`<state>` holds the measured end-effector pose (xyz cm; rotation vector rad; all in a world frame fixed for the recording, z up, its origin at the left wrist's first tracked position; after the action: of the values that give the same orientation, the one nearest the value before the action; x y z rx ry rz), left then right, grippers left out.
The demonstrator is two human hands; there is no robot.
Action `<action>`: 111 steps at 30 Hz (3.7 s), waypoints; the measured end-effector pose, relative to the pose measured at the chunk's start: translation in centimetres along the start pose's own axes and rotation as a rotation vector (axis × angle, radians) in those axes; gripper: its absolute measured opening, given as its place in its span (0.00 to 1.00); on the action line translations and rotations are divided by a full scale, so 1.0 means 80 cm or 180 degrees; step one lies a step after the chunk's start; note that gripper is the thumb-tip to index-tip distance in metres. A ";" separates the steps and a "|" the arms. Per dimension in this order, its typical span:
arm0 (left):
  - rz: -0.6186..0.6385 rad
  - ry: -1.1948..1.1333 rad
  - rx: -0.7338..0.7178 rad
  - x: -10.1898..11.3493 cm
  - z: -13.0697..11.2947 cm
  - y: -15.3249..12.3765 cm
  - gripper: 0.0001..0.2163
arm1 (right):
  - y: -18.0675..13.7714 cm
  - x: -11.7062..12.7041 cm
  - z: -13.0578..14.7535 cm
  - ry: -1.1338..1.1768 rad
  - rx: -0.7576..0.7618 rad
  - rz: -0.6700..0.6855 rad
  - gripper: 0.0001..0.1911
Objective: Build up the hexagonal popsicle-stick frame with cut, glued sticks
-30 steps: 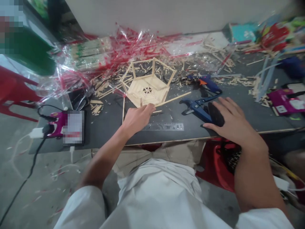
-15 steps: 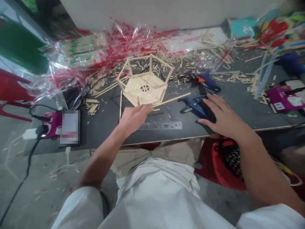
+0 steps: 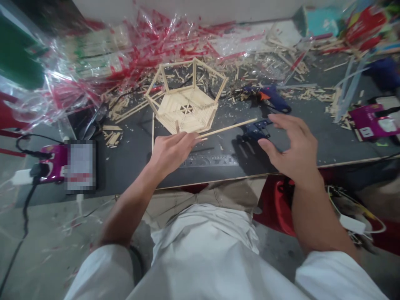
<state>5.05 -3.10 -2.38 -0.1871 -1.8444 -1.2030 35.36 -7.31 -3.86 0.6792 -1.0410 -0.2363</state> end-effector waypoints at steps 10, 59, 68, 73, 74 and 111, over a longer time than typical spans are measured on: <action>-0.0096 0.0005 -0.0197 0.005 0.002 -0.001 0.02 | 0.025 -0.045 0.077 0.1338 -0.0445 -0.0525 0.05; -0.0794 -0.0362 -0.0447 0.025 -0.001 0.004 0.06 | 0.015 -0.035 0.086 0.1462 -0.0369 -0.1028 0.03; -0.0773 -0.0285 -0.0445 0.027 -0.002 0.004 0.05 | 0.017 -0.032 0.092 0.1284 -0.0405 -0.1061 0.03; -0.0762 -0.0333 -0.0387 0.027 -0.001 0.003 0.06 | 0.020 -0.032 0.093 0.1282 -0.0396 -0.1058 0.04; -0.0750 -0.0329 -0.0384 0.026 -0.001 0.003 0.06 | 0.020 -0.032 0.092 0.1296 -0.0402 -0.1070 0.04; -0.0187 0.0207 -0.0248 0.043 -0.031 -0.032 0.04 | 0.013 -0.060 0.126 0.0714 0.0660 -0.0065 0.09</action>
<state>3.09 -7.49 -1.21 -0.1366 -1.7589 -1.3078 24.19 -8.25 -3.38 0.8830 -0.8502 -0.0673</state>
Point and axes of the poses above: each hand's wrist, its own y-axis towards the middle knuckle, its own x-axis out of the back of the hand, z = x × y, the point moved 4 cm from there along y, towards the middle knuckle, and after that the axes turned 1 degree about -y, right-handed, at the moved point
